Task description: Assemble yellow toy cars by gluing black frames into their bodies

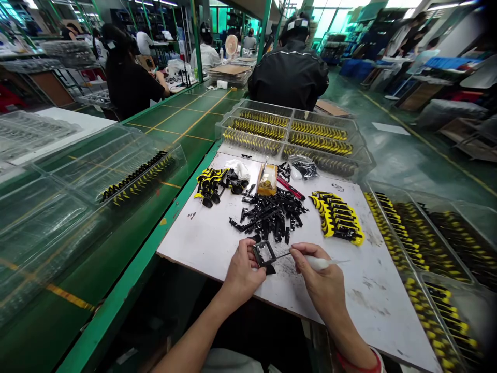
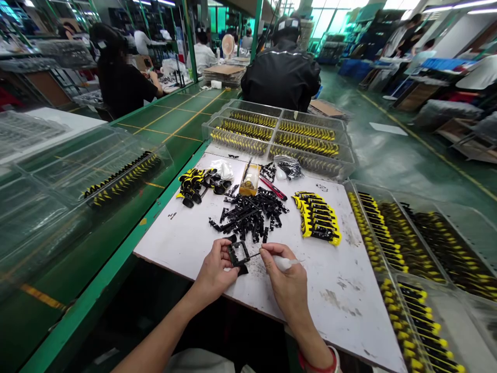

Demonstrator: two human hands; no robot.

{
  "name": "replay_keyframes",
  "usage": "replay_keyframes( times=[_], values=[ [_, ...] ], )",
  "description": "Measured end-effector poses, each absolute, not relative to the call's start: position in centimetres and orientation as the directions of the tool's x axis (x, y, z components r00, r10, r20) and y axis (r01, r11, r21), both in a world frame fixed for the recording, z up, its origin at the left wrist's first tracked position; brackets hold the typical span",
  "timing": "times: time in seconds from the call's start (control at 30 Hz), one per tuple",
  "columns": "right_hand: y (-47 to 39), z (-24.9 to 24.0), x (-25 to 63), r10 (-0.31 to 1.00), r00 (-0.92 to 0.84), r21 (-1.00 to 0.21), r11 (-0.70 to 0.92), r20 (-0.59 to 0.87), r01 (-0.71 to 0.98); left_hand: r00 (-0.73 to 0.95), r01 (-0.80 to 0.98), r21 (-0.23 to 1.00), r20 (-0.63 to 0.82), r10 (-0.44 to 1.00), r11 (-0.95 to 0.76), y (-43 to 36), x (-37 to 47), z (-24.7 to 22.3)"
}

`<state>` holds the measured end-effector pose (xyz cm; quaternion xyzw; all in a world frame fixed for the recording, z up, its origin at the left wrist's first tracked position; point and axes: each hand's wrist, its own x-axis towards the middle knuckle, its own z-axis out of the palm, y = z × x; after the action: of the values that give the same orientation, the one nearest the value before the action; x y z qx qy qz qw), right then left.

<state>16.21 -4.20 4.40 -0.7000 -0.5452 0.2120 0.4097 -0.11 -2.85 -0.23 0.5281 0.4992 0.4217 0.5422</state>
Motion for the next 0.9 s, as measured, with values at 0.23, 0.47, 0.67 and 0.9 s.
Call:
replay_keyframes(
  times=[0.23, 0.47, 0.67, 0.9],
  values=[
    [-4.3, 4.7, 16.2, 0.933, 0.32, -0.801, -0.064, 0.163, 0.596, 0.138, 0.082, 0.992, -0.107, 0.985, 0.096, -2.8, -0.1, -0.3],
    [-3.5, 6.1, 16.9, 0.895, 0.423, -0.878, -0.083, 0.142, 0.472, 0.138, 0.086, 0.989, -0.132, 0.982, 0.121, -2.7, -0.2, 0.0],
    [-0.8, 7.1, 17.3, 0.842, 0.473, -0.875, -0.001, 0.261, 0.484, 0.151, 0.008, 0.993, -0.119, 0.981, 0.119, -2.8, -0.4, -0.1],
    [6.2, 9.2, 17.6, 0.725, 0.428, -0.741, 0.168, 0.54, 0.65, 0.149, 0.027, 0.993, -0.117, 0.982, 0.115, -2.8, -0.1, -0.7]
  ],
)
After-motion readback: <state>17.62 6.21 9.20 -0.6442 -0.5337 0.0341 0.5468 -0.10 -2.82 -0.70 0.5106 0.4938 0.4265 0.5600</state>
